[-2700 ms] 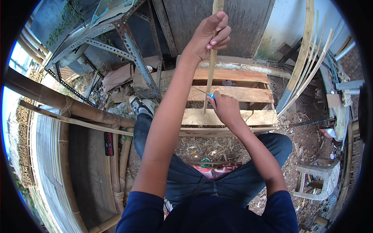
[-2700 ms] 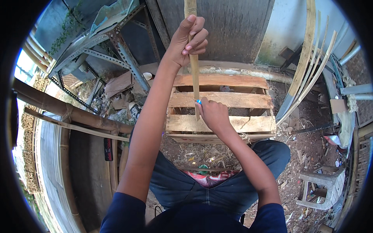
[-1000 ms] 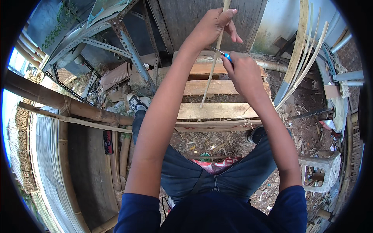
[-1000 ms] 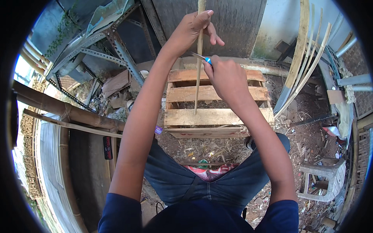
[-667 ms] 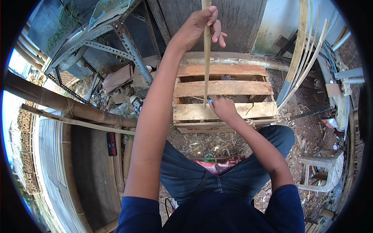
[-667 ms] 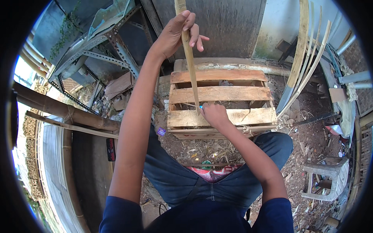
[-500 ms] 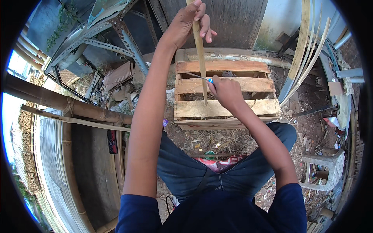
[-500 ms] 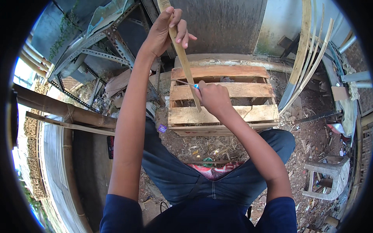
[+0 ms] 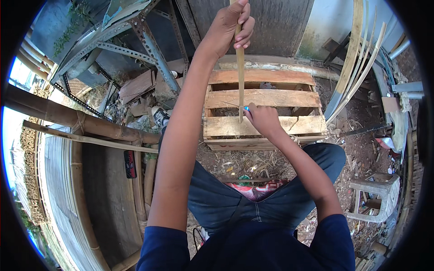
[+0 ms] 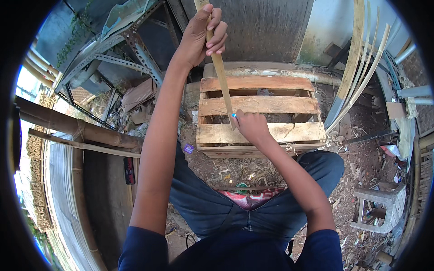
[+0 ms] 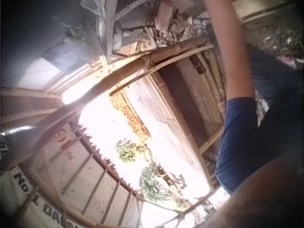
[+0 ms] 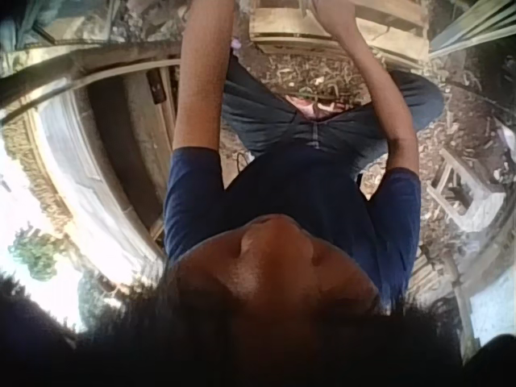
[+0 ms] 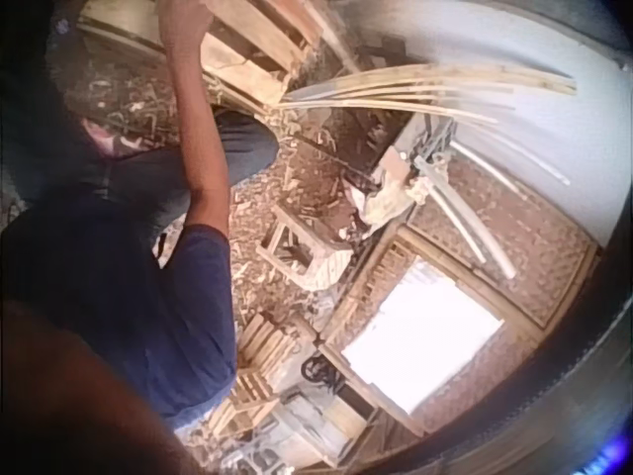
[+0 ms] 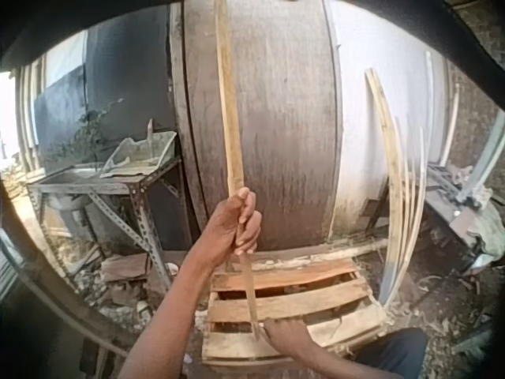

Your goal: Scraping a thin strip of bamboo with a utility knife to smooth it.

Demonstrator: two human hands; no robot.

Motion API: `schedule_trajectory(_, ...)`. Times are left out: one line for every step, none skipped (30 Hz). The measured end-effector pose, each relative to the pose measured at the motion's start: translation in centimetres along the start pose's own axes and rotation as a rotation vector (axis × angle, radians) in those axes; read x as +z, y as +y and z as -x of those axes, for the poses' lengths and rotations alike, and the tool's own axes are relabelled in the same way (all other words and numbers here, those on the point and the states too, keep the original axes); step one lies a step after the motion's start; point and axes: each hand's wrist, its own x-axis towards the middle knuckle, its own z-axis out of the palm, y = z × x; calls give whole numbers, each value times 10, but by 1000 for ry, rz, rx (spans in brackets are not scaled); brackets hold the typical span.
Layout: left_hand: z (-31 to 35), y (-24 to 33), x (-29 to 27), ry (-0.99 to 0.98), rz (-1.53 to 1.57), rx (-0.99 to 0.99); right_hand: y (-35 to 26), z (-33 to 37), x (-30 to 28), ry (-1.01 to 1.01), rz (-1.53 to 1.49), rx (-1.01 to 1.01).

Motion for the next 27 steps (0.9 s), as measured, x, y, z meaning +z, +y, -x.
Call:
schedule_trajectory(-1,-1,-3,-1,-2,11,-7,-15,-20,-2,-3,-2)
schedule_trajectory(-2,-3,-5,2,-1,8,-15,-29,-40,66,-17,3)
schedule_trajectory(-5,-6,-5,-13,109,43,-16,-36,-51,139,-28,11)
schedule_trajectory(-7,-8,-6,-27,217,77,-13,-38,-49,139,-27,12)
schedule_trajectory(-7,-10,-6,-27,218,78,-9,-38,-43,178,-84,0)
schedule_trajectory(-9,-15,-6,-27,193,59,-5,-36,-36,217,-137,-6)
schedule_trajectory(-13,-16,-5,-30,166,44,1,-25,-16,222,-130,0)
schedule_trajectory(-16,-15,-1,-40,169,47,7,-5,13,127,-46,-16)
schedule_trajectory(-16,-14,1,-29,84,20,11,8,31,30,34,-34)
schedule_trajectory(-15,-11,4,-16,-3,-8,12,12,34,34,35,-34)
schedule_trajectory(-16,-9,7,-19,-4,-7,13,15,38,22,47,-34)
schedule_trajectory(-17,-7,12,-9,-8,-3,15,17,40,9,58,-33)
schedule_trajectory(-13,-8,14,7,-9,-11,10,14,32,1,49,-30)
schedule_trajectory(-10,-9,14,10,-6,-23,9,7,24,42,29,-35)
schedule_trajectory(-10,-7,9,7,50,-13,6,-4,11,91,15,-42)
schedule_trajectory(-11,-7,6,7,106,-1,0,-11,-3,157,-11,-38)
schedule_trajectory(-11,-7,5,7,104,-2,-4,-16,-10,158,-13,-39)
schedule_trajectory(-11,-7,7,17,88,9,-7,-17,-18,147,-53,-1)
schedule_trajectory(-11,-5,8,28,70,21,-8,-18,-22,137,-93,36)
schedule_trajectory(-10,-5,10,30,69,20,-5,-7,0,136,-94,35)
schedule_trajectory(-16,-6,15,8,39,-1,6,14,40,11,-57,26)
schedule_trajectory(-20,-8,18,-8,6,-26,15,33,73,-118,-25,14)
schedule_trajectory(-18,-11,20,-8,2,-27,19,55,93,-168,-35,65)
schedule_trajectory(-14,-10,22,-16,13,-26,17,60,93,-214,-46,111)
schedule_trajectory(-12,-10,25,-25,24,-26,17,55,94,-209,-50,105)
schedule_trajectory(-16,-9,27,-29,8,-26,21,48,95,-176,-31,132)
schedule_trajectory(-6,-8,27,-14,11,-47,10,52,86,-169,-25,160)
